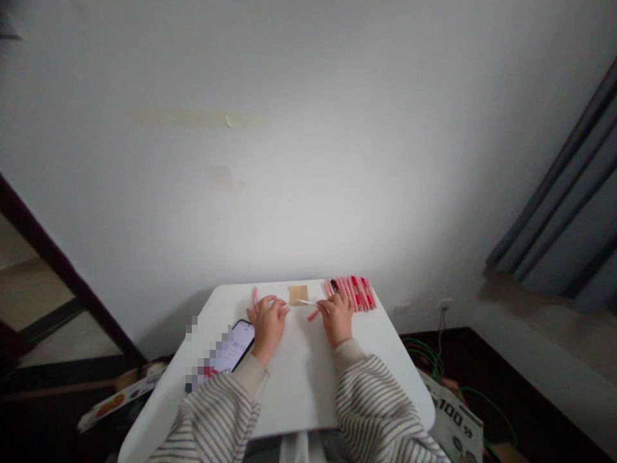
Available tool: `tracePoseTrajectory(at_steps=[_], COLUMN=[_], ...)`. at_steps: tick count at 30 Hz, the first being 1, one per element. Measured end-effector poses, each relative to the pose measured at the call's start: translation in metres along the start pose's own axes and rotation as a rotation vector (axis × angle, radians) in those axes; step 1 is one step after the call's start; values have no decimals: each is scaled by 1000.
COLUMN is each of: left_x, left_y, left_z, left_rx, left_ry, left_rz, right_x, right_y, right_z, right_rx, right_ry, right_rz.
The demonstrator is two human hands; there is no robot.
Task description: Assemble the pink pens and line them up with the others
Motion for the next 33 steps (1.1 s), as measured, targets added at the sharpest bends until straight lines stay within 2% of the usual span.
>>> tracePoseTrajectory(at_steps=[19, 25, 33], left_x=[2, 1, -1], left_y=[-2, -1, 4], left_z=[4, 4, 0], left_rx=[-267, -251, -101], left_ry=[19, 5, -4], left_rz=[33, 9, 6], right_x=[1, 1, 1], right_y=[-4, -4, -3], right_z=[-3, -3, -3], right_rx=[25, 28, 50], right_ry=[-1, 1, -20], right_rz=[5, -1, 3])
Point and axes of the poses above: each hand's wrist, its own x-axis away from the middle knuckle, its own y-axis out of the back of the hand, z = x × y, the point moved 3 cm from there along -x, towards the middle knuckle, and after that the axes turned 1 degree about -y, right-handed, at the moved point
